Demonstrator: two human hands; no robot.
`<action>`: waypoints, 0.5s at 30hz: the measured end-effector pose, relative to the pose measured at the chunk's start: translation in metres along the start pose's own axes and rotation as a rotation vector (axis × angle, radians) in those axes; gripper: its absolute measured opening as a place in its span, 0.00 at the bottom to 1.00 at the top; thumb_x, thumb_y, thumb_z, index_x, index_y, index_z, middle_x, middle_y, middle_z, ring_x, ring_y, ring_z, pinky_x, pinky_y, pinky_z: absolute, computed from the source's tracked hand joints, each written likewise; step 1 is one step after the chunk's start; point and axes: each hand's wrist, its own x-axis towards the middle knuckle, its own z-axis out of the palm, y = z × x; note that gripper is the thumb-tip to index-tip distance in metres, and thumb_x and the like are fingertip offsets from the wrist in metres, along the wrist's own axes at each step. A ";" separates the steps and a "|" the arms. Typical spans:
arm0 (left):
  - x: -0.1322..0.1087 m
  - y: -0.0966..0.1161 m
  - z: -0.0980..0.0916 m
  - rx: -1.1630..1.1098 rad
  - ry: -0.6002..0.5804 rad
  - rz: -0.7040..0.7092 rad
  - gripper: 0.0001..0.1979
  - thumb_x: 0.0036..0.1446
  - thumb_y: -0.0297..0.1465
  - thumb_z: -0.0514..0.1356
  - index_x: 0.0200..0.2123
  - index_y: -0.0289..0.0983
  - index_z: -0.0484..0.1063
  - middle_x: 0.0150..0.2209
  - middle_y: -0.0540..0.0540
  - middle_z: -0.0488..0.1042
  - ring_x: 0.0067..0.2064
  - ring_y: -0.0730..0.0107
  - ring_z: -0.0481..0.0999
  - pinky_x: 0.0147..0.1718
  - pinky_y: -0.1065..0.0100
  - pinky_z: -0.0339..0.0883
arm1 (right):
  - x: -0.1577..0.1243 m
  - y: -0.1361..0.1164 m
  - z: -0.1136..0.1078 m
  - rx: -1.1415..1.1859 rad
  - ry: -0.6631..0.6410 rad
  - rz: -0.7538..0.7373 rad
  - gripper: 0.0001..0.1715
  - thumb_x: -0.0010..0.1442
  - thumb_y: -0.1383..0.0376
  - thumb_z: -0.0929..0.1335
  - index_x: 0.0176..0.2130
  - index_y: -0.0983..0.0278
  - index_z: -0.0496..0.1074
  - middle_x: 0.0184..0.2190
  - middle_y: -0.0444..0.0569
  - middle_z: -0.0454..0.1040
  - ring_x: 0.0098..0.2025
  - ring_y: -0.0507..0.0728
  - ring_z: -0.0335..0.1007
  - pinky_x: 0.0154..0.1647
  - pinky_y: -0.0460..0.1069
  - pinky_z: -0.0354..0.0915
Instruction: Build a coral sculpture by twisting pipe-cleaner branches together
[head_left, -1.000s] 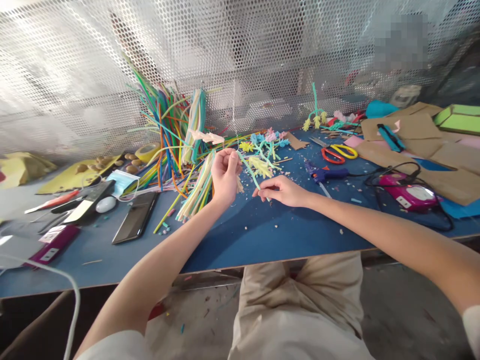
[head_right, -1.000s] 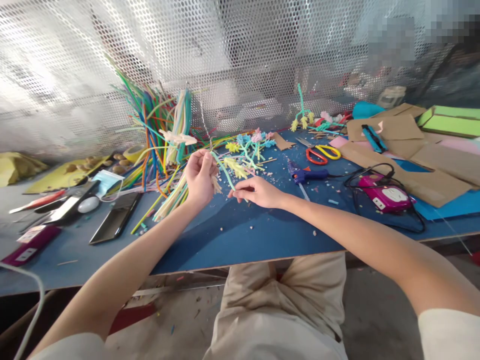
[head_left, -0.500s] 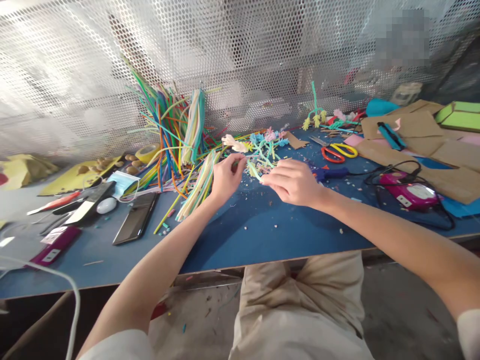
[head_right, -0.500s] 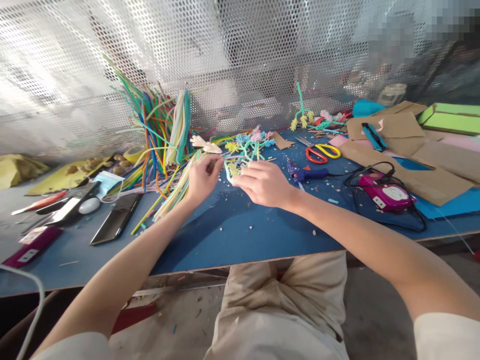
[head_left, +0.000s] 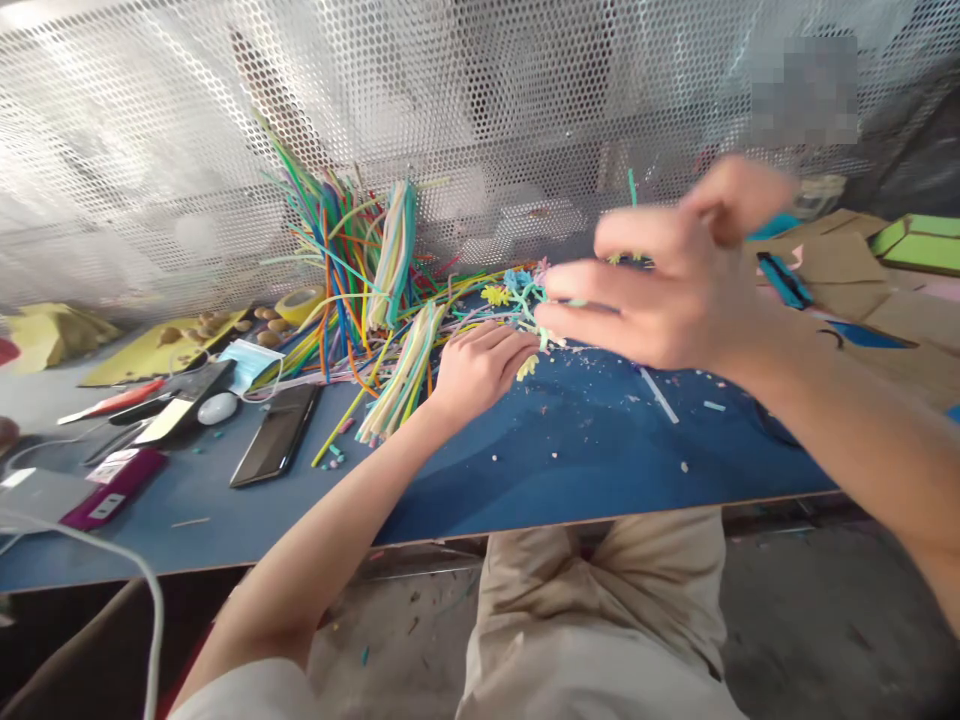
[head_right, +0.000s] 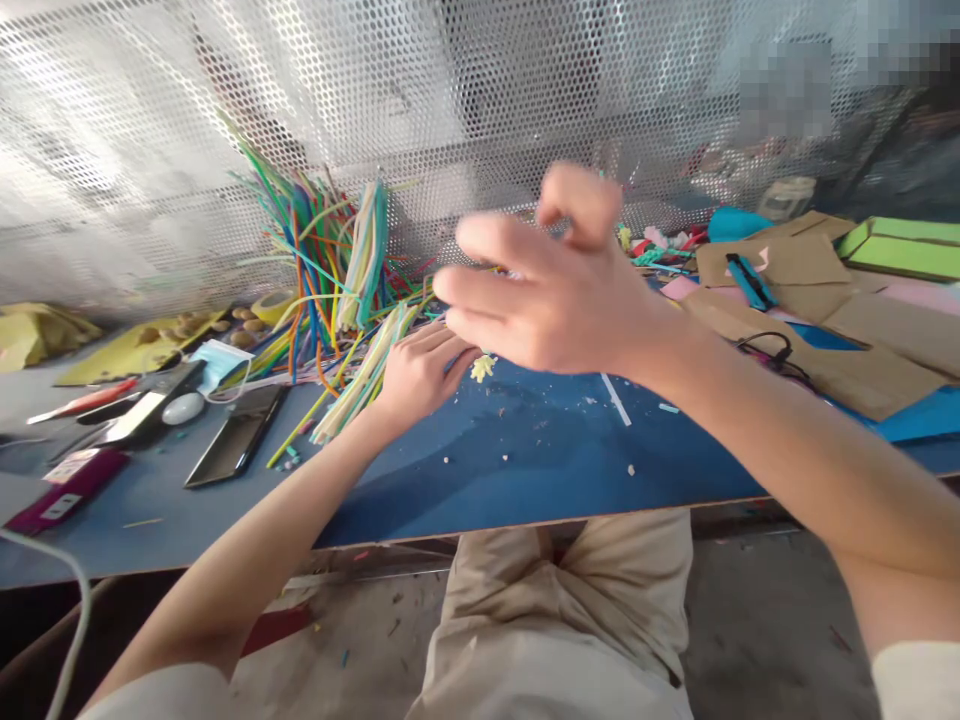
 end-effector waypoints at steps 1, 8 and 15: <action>0.000 0.002 -0.001 -0.009 -0.001 0.009 0.11 0.72 0.37 0.59 0.45 0.43 0.81 0.39 0.43 0.83 0.42 0.60 0.78 0.45 0.62 0.69 | 0.011 0.004 -0.008 -0.094 0.037 -0.039 0.25 0.72 0.44 0.67 0.43 0.58 0.85 0.52 0.45 0.80 0.62 0.67 0.73 0.65 0.69 0.63; 0.001 0.007 -0.001 -0.261 0.015 0.179 0.08 0.71 0.35 0.61 0.43 0.42 0.81 0.36 0.44 0.81 0.40 0.64 0.79 0.46 0.62 0.72 | 0.084 0.075 -0.014 -0.014 -0.240 -0.318 0.45 0.58 0.35 0.58 0.26 0.68 0.81 0.40 0.34 0.85 0.65 0.67 0.67 0.42 0.60 0.63; -0.001 0.018 -0.011 -0.397 0.388 -0.098 0.09 0.68 0.37 0.65 0.37 0.39 0.79 0.32 0.47 0.79 0.30 0.72 0.74 0.31 0.69 0.65 | 0.040 0.135 0.069 0.284 -0.352 -0.050 0.22 0.65 0.52 0.71 0.37 0.66 0.87 0.34 0.42 0.86 0.38 0.48 0.79 0.41 0.49 0.67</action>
